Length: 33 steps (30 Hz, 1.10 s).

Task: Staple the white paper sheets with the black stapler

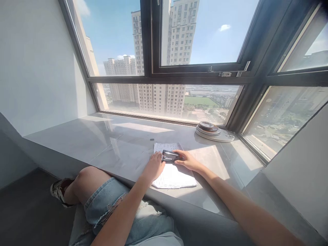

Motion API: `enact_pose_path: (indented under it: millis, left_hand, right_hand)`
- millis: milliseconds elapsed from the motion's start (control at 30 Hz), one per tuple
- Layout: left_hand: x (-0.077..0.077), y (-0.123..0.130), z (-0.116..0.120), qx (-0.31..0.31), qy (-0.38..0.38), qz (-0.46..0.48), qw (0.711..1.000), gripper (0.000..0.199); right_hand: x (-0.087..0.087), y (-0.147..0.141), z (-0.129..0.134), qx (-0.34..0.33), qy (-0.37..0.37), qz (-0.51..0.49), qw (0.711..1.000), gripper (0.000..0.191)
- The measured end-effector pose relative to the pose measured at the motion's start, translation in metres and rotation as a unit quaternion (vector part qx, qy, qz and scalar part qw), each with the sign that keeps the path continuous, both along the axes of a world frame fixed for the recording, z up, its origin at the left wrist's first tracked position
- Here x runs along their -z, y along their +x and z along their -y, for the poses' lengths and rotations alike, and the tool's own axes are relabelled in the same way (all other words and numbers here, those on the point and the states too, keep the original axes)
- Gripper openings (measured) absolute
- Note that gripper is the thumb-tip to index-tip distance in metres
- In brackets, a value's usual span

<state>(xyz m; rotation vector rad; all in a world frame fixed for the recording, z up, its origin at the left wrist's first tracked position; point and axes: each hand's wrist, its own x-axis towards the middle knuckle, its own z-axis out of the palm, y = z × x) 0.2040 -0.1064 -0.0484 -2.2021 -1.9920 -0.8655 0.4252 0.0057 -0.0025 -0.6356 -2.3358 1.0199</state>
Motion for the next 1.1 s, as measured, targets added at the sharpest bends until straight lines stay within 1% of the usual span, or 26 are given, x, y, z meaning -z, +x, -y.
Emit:
enact_pose_path:
  millis: [100, 200, 367, 500, 667, 900, 1100]
  left_hand:
    - [-0.001, 0.000, 0.001, -0.006, -0.003, -0.008, 1.000, 0.042]
    - [-0.001, 0.000, 0.001, -0.010, 0.001, -0.012, 1.000, 0.040]
    - [0.000, 0.000, 0.002, -0.006, 0.015, -0.009, 1.000, 0.035]
    - [-0.002, 0.001, 0.003, -0.011, 0.008, -0.014, 1.000, 0.035]
    - [-0.003, 0.002, 0.004, -0.010, 0.001, -0.015, 1.000, 0.034]
    - [-0.003, 0.001, 0.005, -0.012, -0.002, -0.002, 1.000, 0.036]
    - [-0.004, 0.002, 0.005, -0.008, 0.002, -0.005, 1.000, 0.036]
  right_hand:
    - [0.001, -0.001, 0.001, 0.001, -0.005, -0.008, 1.000, 0.050]
    - [-0.003, -0.004, 0.004, 0.003, -0.012, -0.015, 1.000, 0.048]
    - [-0.009, -0.006, 0.009, -0.012, 0.005, -0.002, 1.000, 0.036]
    - [-0.010, -0.006, 0.009, -0.017, 0.006, 0.000, 1.000, 0.030]
    - [-0.010, -0.007, 0.008, -0.022, -0.002, 0.000, 1.000, 0.027]
    - [-0.007, -0.009, 0.006, -0.021, -0.008, -0.001, 1.000, 0.030]
    - [-0.008, -0.009, 0.005, -0.024, -0.009, 0.002, 1.000, 0.027]
